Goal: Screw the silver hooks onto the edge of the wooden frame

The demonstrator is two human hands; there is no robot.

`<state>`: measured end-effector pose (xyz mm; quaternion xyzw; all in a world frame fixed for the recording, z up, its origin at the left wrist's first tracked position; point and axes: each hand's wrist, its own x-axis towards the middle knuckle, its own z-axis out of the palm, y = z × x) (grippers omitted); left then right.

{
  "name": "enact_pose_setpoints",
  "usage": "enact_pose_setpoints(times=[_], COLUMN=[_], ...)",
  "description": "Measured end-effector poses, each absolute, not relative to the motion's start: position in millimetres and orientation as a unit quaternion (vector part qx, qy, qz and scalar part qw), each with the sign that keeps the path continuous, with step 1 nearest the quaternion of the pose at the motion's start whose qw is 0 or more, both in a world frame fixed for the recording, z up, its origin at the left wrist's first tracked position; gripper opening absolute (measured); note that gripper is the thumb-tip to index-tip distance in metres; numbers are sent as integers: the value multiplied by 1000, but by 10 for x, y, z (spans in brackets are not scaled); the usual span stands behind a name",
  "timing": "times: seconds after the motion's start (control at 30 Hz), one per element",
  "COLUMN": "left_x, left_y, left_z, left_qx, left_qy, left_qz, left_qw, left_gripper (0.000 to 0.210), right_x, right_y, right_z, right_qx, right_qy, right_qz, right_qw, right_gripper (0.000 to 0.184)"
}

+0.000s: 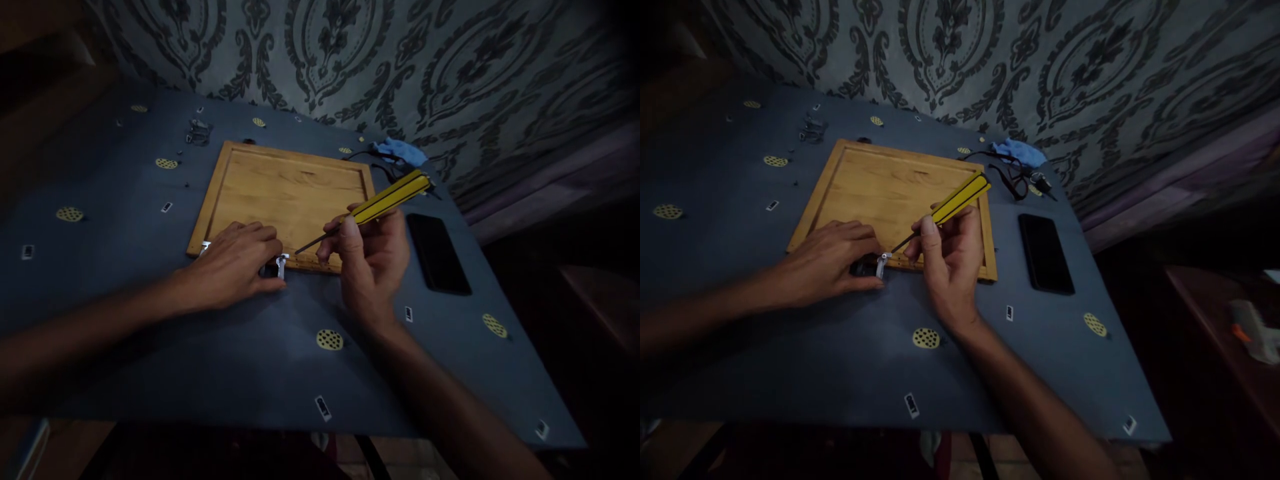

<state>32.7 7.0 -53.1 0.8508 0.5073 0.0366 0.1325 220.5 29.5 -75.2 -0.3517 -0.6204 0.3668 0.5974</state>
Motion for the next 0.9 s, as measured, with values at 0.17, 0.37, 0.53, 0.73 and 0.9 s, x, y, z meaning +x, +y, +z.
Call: enact_pose_setpoints(times=[0.17, 0.37, 0.53, 0.73, 0.9], left_x=[316, 299, 293, 302, 301], left_y=[72, 74, 79, 79, 78], left_z=[-565, -608, -617, -617, -609], left_qx=[857, 863, 865, 867, 865], left_qy=[499, 489, 487, 485, 489], left_qz=[49, 60, 69, 66, 60], left_qw=[119, 108, 98, 90, 95], left_gripper=[36, 37, 38, 36, 37], right_x=[2173, 2166, 2168, 2159, 2146], right_y=[261, 240, 254, 255, 252], right_z=[-768, -812, -838, -860, -868], right_qx=[-355, -356, -355, -344, -350], right_qy=[-626, -633, -637, -634, -636], right_qz=[384, 407, 409, 426, 423], right_qw=[578, 555, 549, 546, 543], right_gripper=[25, 24, 24, 22, 21])
